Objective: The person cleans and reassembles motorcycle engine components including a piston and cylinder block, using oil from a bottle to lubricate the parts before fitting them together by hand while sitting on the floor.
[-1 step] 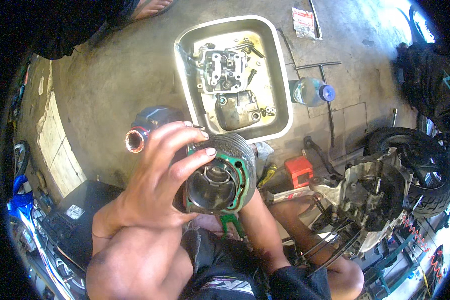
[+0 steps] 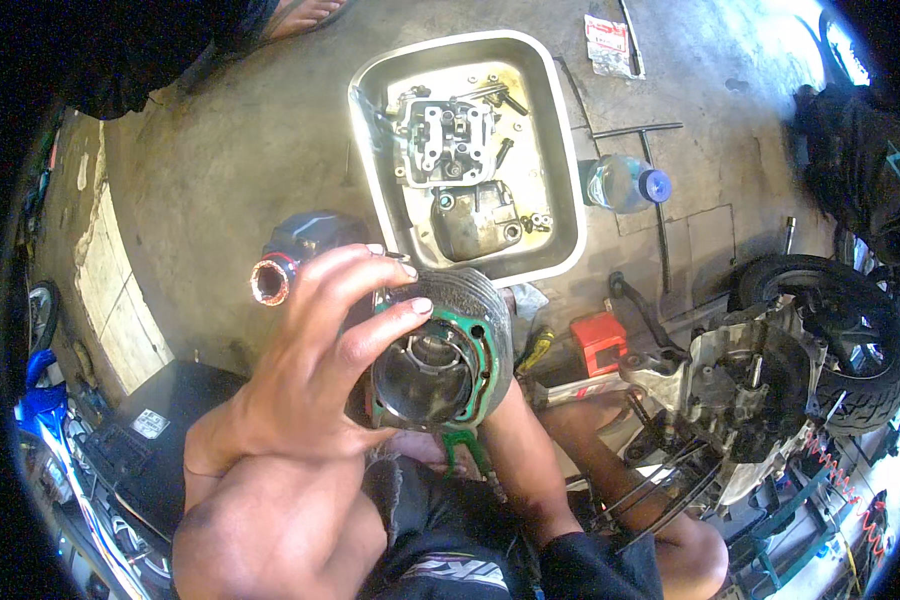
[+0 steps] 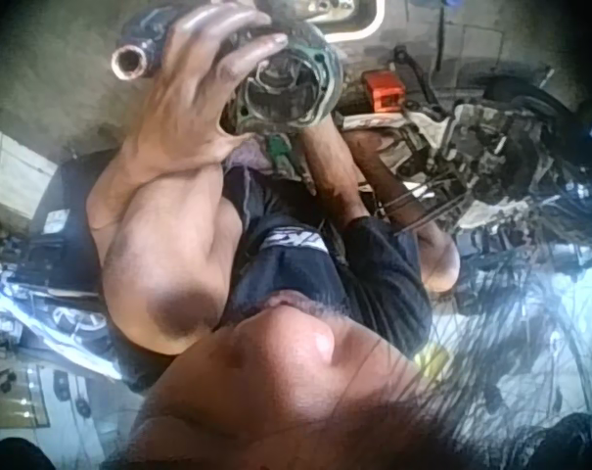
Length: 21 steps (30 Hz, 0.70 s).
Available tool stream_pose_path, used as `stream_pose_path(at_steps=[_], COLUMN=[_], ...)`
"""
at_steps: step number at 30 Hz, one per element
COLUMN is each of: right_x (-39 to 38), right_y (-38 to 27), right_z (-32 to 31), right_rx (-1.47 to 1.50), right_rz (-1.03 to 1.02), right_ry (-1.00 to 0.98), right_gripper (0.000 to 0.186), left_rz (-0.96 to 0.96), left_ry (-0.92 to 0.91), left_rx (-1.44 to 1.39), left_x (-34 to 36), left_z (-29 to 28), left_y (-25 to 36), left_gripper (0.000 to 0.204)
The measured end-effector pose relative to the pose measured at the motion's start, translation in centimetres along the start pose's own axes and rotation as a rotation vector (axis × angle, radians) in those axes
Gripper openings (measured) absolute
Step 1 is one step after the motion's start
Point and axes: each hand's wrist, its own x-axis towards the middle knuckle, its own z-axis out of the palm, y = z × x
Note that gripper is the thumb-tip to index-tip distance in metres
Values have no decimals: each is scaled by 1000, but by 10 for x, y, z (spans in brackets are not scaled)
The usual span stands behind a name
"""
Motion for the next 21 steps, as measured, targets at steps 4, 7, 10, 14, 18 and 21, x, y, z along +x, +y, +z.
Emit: stream_pose_path(at_steps=[4, 7, 10, 14, 18, 21], right_x=[1, 4, 4, 2, -6, -8], right_y=[4, 5, -1, 2, -21, -45], right_z=[0, 0, -6, -7, -9, -14], right_rx=[43, 57, -224, -903, -427, -369], right_rz=[45, 87, 79, -119, -187, -353], right_ry=[-21, -44, -171, -168, -2, 13], right_gripper=[35, 34, 33, 38, 46, 53], left_rz=[14, 12, -17, -34, 32, 23], left_ry=[-8, -23, -45, -28, 82, 114], left_rx=[-3, 20, -64, -61, -14, -12], left_x=[0, -1, 0, -4, -3, 1], left_z=[-7, -11, -11, -14, -20, -23], left_y=[4, 6, 8, 9, 11, 13], left_gripper=[92, 93, 93, 96, 84, 82])
